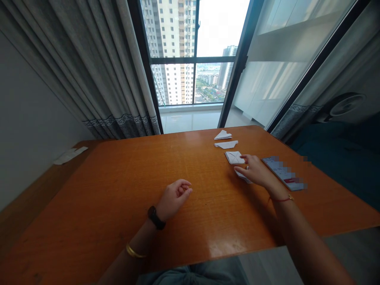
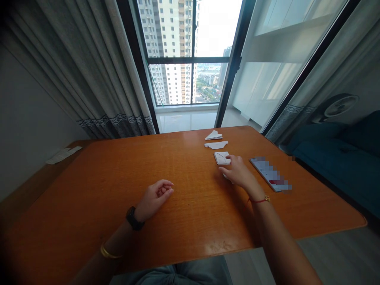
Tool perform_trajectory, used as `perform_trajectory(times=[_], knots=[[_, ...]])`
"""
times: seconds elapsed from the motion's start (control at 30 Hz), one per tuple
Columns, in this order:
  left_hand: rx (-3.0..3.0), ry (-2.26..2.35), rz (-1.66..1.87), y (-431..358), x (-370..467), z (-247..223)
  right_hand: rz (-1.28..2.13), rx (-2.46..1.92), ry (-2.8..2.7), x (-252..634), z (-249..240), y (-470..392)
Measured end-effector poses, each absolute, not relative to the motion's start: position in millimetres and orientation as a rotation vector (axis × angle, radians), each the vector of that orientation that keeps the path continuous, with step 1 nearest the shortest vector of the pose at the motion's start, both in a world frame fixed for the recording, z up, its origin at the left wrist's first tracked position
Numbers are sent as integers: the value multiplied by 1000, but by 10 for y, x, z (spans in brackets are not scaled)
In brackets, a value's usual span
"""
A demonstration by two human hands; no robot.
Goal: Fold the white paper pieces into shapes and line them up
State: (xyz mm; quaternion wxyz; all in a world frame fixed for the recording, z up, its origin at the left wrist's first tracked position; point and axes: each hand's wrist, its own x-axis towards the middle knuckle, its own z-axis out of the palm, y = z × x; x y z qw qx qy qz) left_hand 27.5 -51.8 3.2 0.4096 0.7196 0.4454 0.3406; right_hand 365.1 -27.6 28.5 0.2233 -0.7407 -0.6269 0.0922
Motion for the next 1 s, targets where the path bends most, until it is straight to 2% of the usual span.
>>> perform_trajectory(times=[0.17, 0.27, 0.73, 1.0], knots=[[2008, 1113, 706, -529, 267, 31, 563, -1450, -2217, 2531, 253, -443], [2152, 1092, 610, -546, 276, 30, 527, -1334, -2376, 2234, 100, -568], [2427, 1089, 523, -588, 286, 45, 466, -1215, -2314, 2299, -61, -613], [2526, 1136, 568, -576, 313, 22, 284, -1225, -2329, 2286, -80, -595]])
